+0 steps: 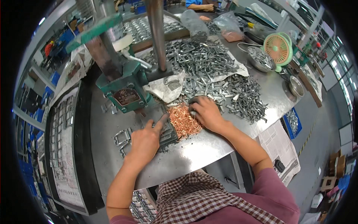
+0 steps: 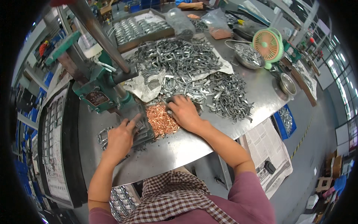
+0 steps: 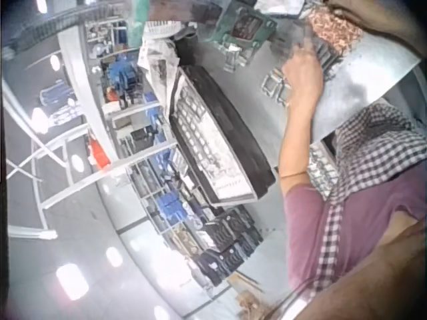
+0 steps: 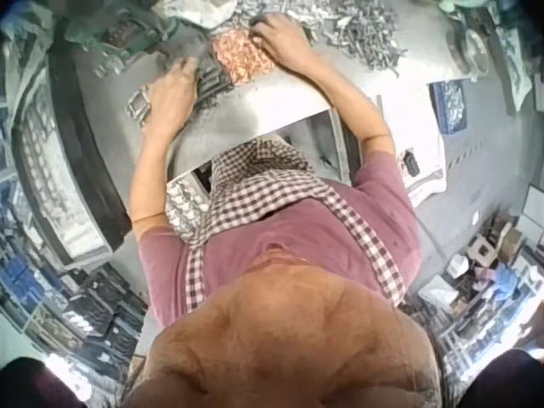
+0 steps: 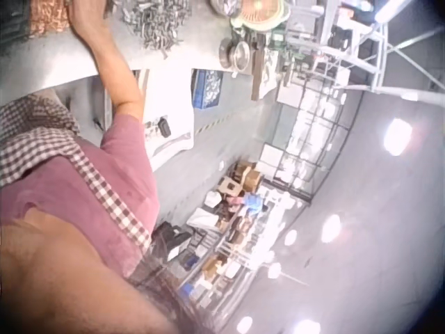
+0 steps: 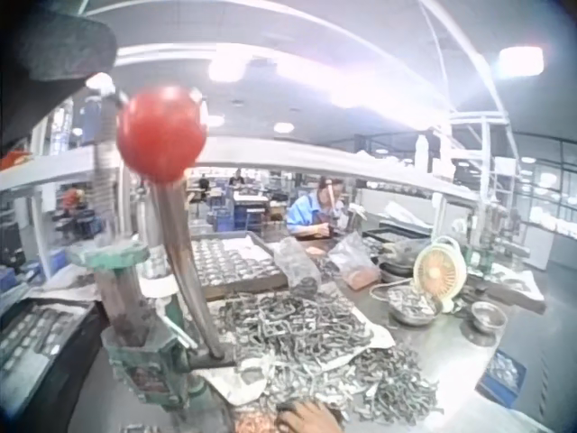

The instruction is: The person assembles metal components by inserting metal clips into metal frames by hand, operating a manual press machine to press them together, and placing the finished components into a tray.

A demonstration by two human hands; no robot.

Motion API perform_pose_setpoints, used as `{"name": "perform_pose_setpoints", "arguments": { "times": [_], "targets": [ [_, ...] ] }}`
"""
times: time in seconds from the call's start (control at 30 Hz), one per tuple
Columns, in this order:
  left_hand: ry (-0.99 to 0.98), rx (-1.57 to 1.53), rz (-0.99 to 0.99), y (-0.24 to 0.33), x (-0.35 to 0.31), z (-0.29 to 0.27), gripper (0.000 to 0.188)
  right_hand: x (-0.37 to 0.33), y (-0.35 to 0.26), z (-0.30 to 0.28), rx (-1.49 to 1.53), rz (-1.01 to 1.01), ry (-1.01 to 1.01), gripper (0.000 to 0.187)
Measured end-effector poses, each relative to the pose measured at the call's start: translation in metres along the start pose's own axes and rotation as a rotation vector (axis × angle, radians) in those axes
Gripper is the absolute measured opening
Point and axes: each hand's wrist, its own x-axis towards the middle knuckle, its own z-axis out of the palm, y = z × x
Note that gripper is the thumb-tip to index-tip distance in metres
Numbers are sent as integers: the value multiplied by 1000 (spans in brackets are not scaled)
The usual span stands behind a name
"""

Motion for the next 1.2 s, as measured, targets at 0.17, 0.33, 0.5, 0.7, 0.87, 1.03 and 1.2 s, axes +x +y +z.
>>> {"name": "perform_pose_setpoints", "arguments": {
  "times": [0.17, 0.33, 0.5, 0.7, 0.87, 1.03, 1.2],
  "targets": [
    [-89, 18, -38, 3, 4, -14, 53, 8, 1, -17, 201, 166, -24, 17],
    [76, -64, 9, -9, 6, -19, 58, 7, 5, -14, 476, 275, -84, 19],
    [-28, 4, 48, -6, 4, -9, 59, 5, 6, -15, 696, 365, -88, 21],
    [7, 46, 96, -6, 0, -9, 61, 7, -1, -17, 991, 515, -247, 17],
    [32, -99, 20, -15, 0, -5, 53, 18, -20, -25, 1033, 483, -253, 16],
    [216, -221, -92, -27, -8, 12, 44, 55, -61, -47, 548, -59, -88, 16],
    [139, -348, -116, -23, 3, 4, 40, 78, -76, -39, 450, -175, -165, 23]
  ]
}}
